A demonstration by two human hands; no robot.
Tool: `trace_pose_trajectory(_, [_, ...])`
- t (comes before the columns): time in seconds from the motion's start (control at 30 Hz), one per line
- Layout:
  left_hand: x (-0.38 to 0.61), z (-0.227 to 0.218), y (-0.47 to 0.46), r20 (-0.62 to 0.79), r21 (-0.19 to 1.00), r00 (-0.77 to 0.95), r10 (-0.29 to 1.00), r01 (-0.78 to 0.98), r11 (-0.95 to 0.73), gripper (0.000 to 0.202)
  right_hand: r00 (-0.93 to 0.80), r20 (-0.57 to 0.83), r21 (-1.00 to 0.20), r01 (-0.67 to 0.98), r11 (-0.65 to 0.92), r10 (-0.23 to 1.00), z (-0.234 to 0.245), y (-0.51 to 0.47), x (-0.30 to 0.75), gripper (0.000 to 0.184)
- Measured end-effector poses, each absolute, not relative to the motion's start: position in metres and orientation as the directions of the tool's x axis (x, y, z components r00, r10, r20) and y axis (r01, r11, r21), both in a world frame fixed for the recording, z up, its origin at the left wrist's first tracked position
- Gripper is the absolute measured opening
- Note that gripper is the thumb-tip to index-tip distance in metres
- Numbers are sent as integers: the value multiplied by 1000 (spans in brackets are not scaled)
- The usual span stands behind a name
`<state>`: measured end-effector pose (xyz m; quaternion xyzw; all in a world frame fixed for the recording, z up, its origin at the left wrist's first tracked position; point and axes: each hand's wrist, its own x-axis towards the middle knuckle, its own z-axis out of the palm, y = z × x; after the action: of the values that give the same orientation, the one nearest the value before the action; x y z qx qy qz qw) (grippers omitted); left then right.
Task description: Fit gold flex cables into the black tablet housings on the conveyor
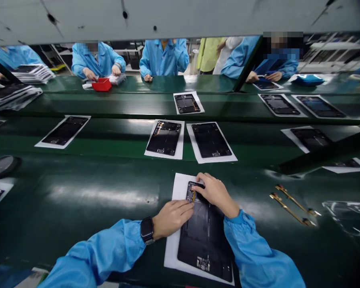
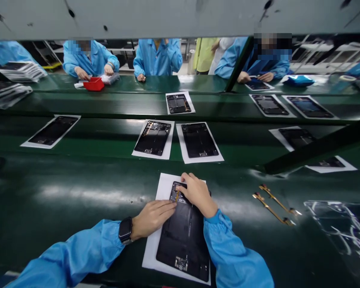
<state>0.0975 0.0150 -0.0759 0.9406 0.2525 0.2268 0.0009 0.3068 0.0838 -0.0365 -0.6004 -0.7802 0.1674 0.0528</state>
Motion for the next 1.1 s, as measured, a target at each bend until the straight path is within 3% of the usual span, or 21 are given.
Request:
trace_pose_trajectory(0.2, [97, -66, 15, 364, 87, 814, 454, 455, -886, 26, -258, -190, -395, 903, 167, 947, -30, 88, 309, 21])
trace_pose_trajectory(0.97, [102, -55, 14, 315, 50, 852, 419, 425, -904, 21, -258, -150, -379, 907, 185, 954, -39, 86, 312, 24])
trace_pose_trajectory(1.1, [102, -54, 14, 256, 46, 873, 415, 418, -907, 22, -256, -152, -372, 910, 184, 955, -39, 87, 311, 25])
